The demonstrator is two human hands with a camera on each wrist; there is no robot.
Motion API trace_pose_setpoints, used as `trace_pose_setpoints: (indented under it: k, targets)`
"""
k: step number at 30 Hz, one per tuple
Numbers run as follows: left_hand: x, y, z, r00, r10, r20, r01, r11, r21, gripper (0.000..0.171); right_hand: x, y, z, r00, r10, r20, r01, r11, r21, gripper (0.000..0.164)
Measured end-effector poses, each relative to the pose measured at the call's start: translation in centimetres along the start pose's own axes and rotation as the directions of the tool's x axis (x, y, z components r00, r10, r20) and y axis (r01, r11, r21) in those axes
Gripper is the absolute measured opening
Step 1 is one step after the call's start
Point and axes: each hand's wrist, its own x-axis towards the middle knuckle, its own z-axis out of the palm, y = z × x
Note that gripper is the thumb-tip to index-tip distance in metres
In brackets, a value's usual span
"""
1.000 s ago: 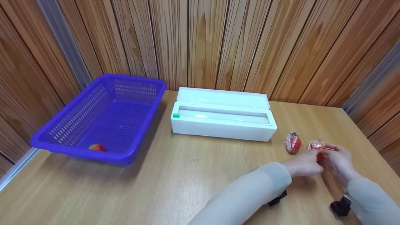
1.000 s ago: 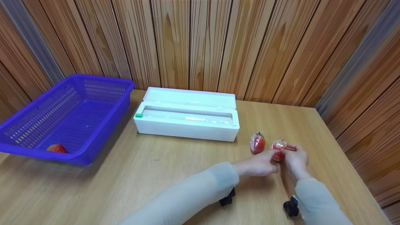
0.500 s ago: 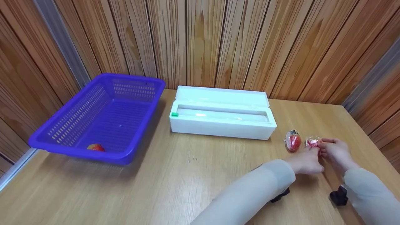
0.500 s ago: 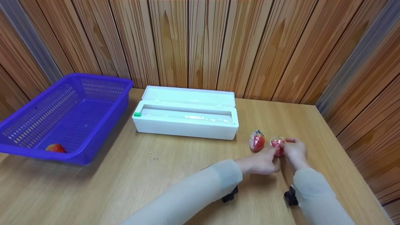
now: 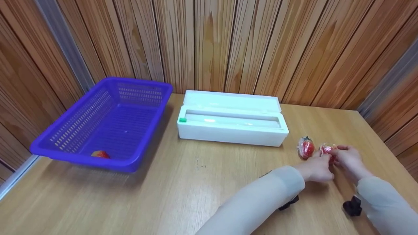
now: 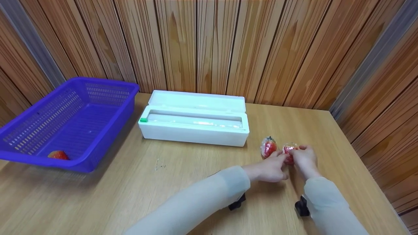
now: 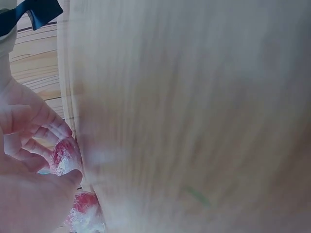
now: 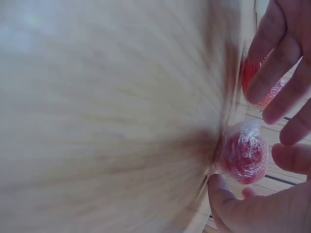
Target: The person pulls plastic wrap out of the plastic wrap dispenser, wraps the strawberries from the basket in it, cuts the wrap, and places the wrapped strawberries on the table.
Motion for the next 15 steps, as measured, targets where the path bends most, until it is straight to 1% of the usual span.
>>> trace_pose_setpoints:
  k: [3, 7, 8, 12, 15]
  targets:
    - [-0.1, 0.1, 0.0, 0.999, 0.033, 0.003, -0.033, 0.999, 0.030, 0.065, 0.0, 0.0, -0.1, 1.000, 0.001, -0.005, -0.001, 1.000, -0.018, 0.071]
    - [-0.4, 0.3, 0.1, 0.997, 0.081, 0.002, -0.080, 0.991, 0.105, 0.063, -0.1, 0.1, -0.2, 1.000, 0.003, 0.004, -0.003, 1.000, -0.010, 0.078]
    - [-0.6, 0.4, 0.1, 0.997, 0.081, 0.008, -0.082, 0.990, 0.113, 0.063, -0.2, 0.2, -0.2, 1.000, 0.005, 0.012, -0.005, 1.000, -0.010, 0.079]
    - [-1.8, 0.5, -0.1, 0.995, 0.097, 0.017, -0.098, 0.986, 0.133, 0.062, -0.4, 0.3, -0.1, 0.999, 0.023, 0.025, -0.023, 1.000, 0.005, 0.083]
    - [-2.9, 0.3, -0.9, 0.994, 0.108, 0.022, -0.110, 0.986, 0.122, 0.061, -0.6, 0.2, 0.1, 0.999, 0.045, 0.013, -0.045, 0.999, 0.015, 0.085]
